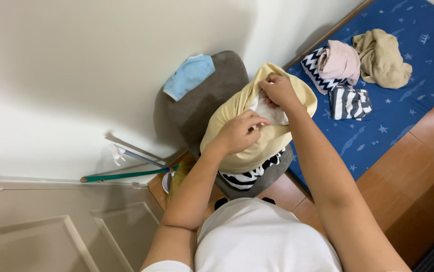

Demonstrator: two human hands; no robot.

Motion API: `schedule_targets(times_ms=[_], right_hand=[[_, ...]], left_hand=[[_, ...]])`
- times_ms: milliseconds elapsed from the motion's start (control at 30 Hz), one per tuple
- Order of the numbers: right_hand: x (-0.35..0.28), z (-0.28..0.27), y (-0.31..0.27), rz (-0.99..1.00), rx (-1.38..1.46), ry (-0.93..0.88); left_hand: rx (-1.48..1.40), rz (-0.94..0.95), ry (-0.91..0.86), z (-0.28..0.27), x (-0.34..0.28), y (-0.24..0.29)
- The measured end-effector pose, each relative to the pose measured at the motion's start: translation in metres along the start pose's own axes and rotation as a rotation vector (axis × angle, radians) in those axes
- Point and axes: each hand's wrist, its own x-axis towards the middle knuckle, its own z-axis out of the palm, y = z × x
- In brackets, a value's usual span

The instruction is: The person stuffs a white pillow into a beige pillowcase while standing in a room. They repeatedly adjust the pillow and the case, pulling the fabric over the corners and smoothing the surface to ensure a snug fit.

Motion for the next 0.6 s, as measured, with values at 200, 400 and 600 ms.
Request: schedule_targets(times_ms=[200, 400, 600], right_hand=[[0.013, 0.001, -0.001, 0.155, 0.212, -0.086], [0.025, -0.005, 0.011, 0.187, 0.609, -0.168], [0.000, 0.000, 0.016, -0.146, 0.987, -0.211]], left_hand=[[0.274, -0.141, 0.105, -0.003, -0.008, 0.030], [0.564, -0.158, 0.152, 0.023, 0.000, 0.010], [0.697, -0.130, 0.218, 0.046, 0.012, -0.064]])
